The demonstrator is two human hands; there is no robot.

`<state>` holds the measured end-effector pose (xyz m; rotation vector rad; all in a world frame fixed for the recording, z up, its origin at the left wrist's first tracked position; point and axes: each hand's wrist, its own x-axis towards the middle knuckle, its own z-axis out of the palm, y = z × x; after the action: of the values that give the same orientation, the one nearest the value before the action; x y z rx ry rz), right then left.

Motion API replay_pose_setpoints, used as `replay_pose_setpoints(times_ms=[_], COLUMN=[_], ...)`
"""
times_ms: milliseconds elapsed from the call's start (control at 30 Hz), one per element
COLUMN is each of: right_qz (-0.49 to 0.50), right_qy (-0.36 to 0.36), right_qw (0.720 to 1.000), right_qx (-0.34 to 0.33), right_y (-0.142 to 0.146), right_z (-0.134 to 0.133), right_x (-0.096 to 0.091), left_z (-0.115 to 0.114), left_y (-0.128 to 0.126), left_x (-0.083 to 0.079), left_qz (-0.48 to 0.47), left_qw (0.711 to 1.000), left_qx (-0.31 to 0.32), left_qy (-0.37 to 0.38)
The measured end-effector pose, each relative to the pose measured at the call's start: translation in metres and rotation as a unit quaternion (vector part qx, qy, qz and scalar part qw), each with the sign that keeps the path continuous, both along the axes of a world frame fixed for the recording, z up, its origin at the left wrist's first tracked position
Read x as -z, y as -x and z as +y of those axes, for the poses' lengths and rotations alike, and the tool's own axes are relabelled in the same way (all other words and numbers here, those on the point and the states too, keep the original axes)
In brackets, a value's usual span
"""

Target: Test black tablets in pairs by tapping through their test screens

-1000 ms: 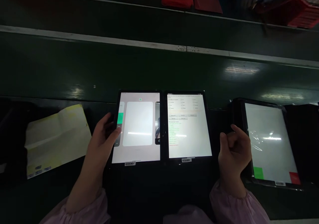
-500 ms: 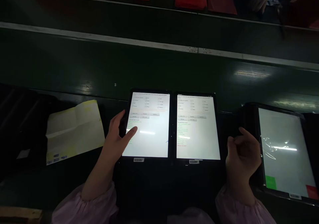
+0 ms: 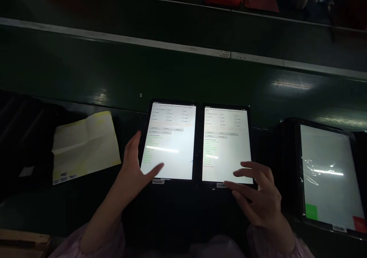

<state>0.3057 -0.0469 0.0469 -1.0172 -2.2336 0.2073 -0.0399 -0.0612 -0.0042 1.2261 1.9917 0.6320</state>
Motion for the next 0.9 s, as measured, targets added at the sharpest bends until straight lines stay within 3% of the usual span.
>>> replay_pose_setpoints(times_ms=[167, 333, 433, 667, 900], right_qz=[-0.049, -0.065, -0.056, -0.038, -0.099], right_qy=[0.015, -0.003, -0.013, -0.001, 0.021], right_qw=[0.999, 0.994, 0.992, 0.997, 0.995], right_qx=[-0.018, 0.087, 0.109, 0.063, 0.026], right_y=[-0.002, -0.006, -0.006, 0.008, 0.029], right_z=[-0.008, -0.007, -0.005, -0.009, -0.017], right_x=[0.006, 0.019, 0.019, 0.010, 0.009], left_z=[0.009, -0.004, -0.010, -0.007, -0.006], left_y=[0.013, 0.021, 0.022, 0.040, 0.047], left_x=[0.013, 0.012, 0.011, 0.015, 0.016], left_qz=[-0.089, -0.182, -0.233, -0.298, -0.296], left_qw=[0.995, 0.981, 0.969, 0.953, 0.955], left_qx=[-0.033, -0.052, -0.063, -0.004, 0.025], left_qy=[-0.012, -0.036, -0.053, -0.049, -0.015])
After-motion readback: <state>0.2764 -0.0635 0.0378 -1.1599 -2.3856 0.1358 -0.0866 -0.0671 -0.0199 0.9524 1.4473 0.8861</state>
